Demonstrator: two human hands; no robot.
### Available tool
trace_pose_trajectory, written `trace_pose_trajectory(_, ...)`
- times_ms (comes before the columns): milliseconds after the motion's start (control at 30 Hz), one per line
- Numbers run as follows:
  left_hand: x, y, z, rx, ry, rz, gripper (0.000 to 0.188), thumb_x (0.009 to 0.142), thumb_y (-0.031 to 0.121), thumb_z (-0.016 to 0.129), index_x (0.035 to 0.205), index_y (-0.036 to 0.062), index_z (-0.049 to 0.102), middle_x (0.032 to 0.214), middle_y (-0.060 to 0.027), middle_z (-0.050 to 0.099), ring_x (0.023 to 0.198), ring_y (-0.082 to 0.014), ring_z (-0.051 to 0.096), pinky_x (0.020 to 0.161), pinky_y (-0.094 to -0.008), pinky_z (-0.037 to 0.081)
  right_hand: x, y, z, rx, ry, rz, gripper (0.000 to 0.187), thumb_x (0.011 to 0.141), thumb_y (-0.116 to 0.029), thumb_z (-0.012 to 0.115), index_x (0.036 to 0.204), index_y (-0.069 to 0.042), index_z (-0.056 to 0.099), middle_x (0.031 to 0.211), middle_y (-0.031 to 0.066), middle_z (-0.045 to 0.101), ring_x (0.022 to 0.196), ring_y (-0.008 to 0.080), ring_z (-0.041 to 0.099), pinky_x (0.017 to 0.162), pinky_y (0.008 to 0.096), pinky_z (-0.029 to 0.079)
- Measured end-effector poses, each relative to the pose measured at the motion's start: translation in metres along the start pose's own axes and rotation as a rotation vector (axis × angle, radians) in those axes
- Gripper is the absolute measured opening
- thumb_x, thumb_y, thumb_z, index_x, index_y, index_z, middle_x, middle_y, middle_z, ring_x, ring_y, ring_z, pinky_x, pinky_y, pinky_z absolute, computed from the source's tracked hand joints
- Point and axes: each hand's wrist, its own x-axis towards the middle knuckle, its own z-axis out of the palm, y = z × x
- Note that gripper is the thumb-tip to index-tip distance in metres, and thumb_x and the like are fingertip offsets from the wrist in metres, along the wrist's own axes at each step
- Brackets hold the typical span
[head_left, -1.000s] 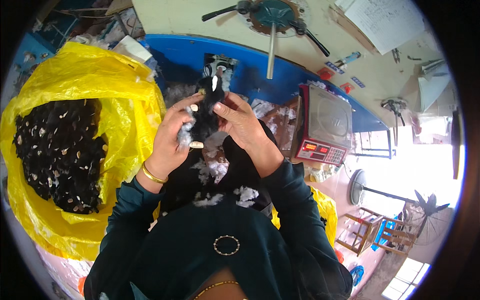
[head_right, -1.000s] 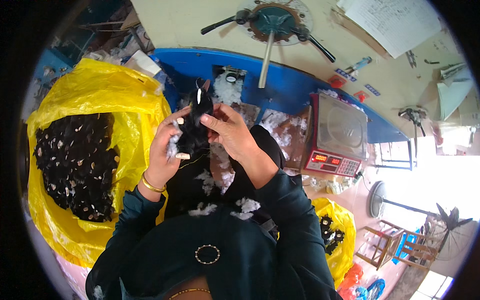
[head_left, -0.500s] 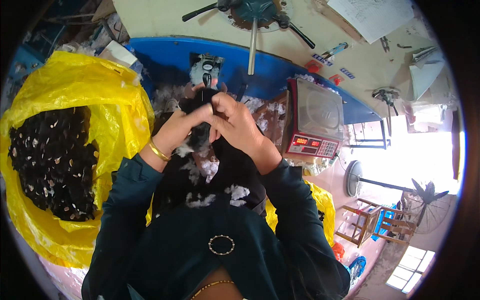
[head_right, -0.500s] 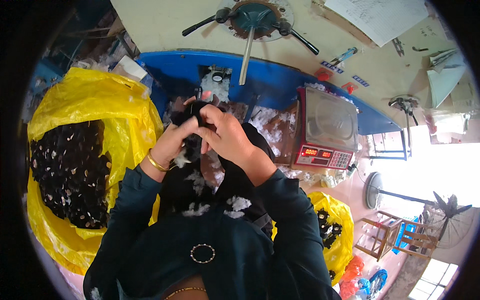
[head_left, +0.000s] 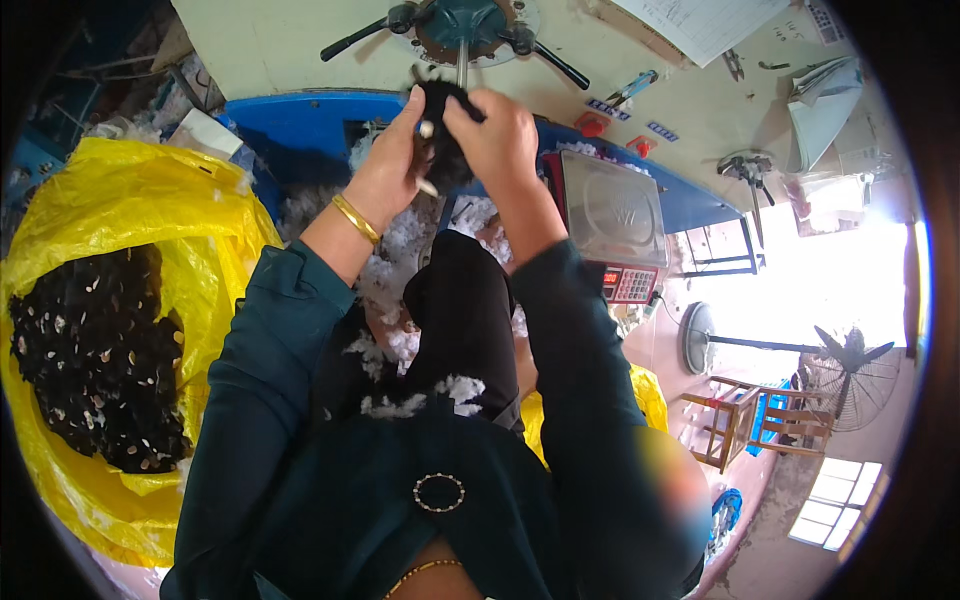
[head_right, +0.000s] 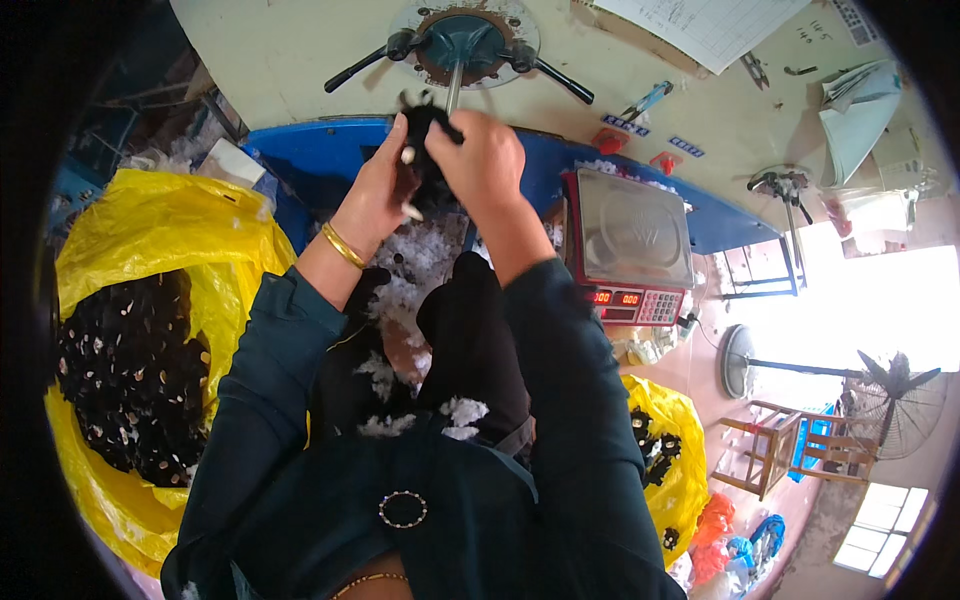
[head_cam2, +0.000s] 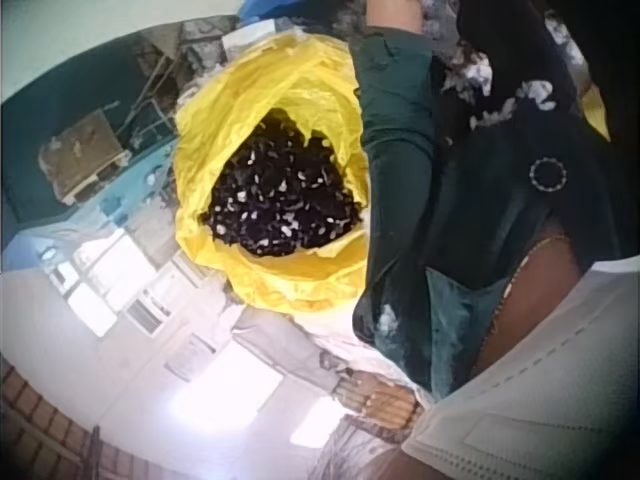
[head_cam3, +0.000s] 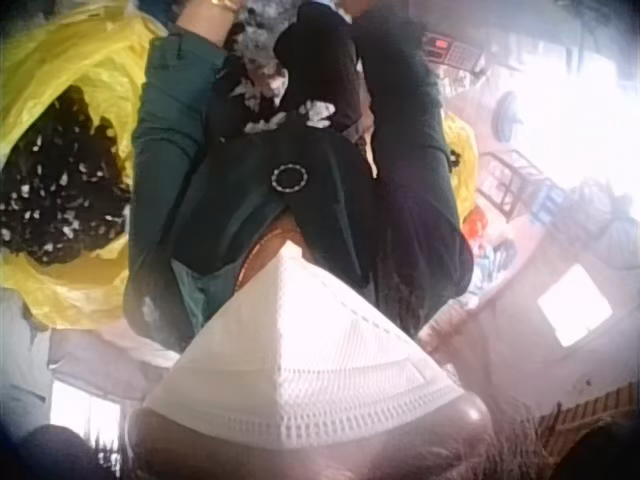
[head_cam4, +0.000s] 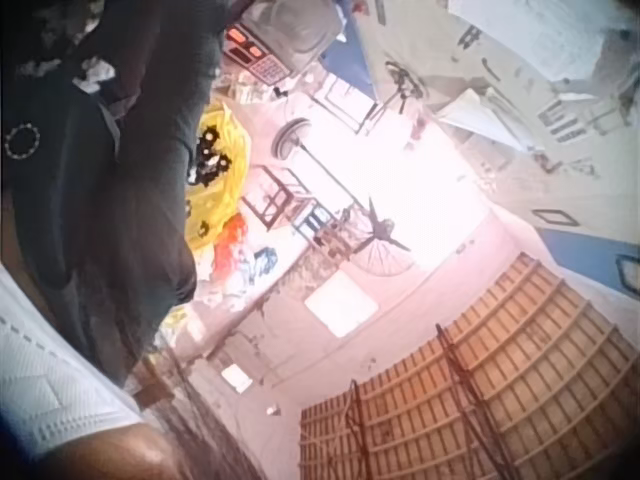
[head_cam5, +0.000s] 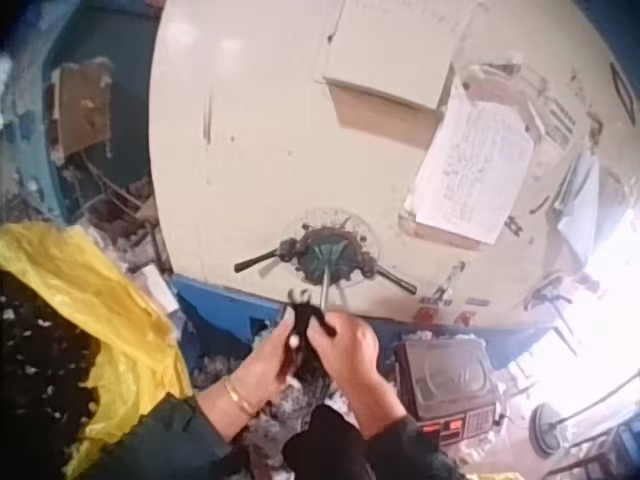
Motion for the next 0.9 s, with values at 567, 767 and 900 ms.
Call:
trace_pose_trajectory(567,-0.056,-0.015,-0.007,1.424,-0.024,0.791,0.040,0.081,0.022,0.072,0.108,-0.0024,0.055,0.098,-0.0179,0.065,0.086,-0.0293,0.064,0.075,-0.0359,0.051,0.010,0.007,-0.002,-0.020,-0.087,0.041,0.026,0.070,-0.027,0.067,0.063,-0.004,0.057,0.062,0.0163,0.057,0.062,0.0389,0.056,0.053,0.0421,0.045)
trace_pose_trajectory(767,-0.014,0.000,-0.038,-0.109,-0.302,-0.066,0.022,0.094,0.030,0.060,0.089,0.0084,0.059,0.085,-0.0058,0.064,0.075,-0.0128,0.061,0.078,-0.0335,0.054,0.033,0.002,0.008,-0.053,-0.123,0.106,0.033,0.071,-0.032,0.065,0.065,-0.001,0.056,0.064,0.0207,0.055,0.059,0.0371,0.054,0.055,0.0423,0.044)
trace_pose_trajectory(900,0.004,-0.002,-0.008,-0.133,-0.116,-0.086,0.022,0.093,0.030,0.061,0.082,0.0111,0.058,0.080,-0.0035,0.063,0.077,-0.0138,0.063,0.078,-0.0325,0.054,0.078,0.011,0.030,-0.197,-0.104,0.159,0.030,0.070,-0.034,0.061,0.071,-0.005,0.064,0.076,0.0172,0.064,0.078,0.0386,0.062,0.066,0.0468,0.049)
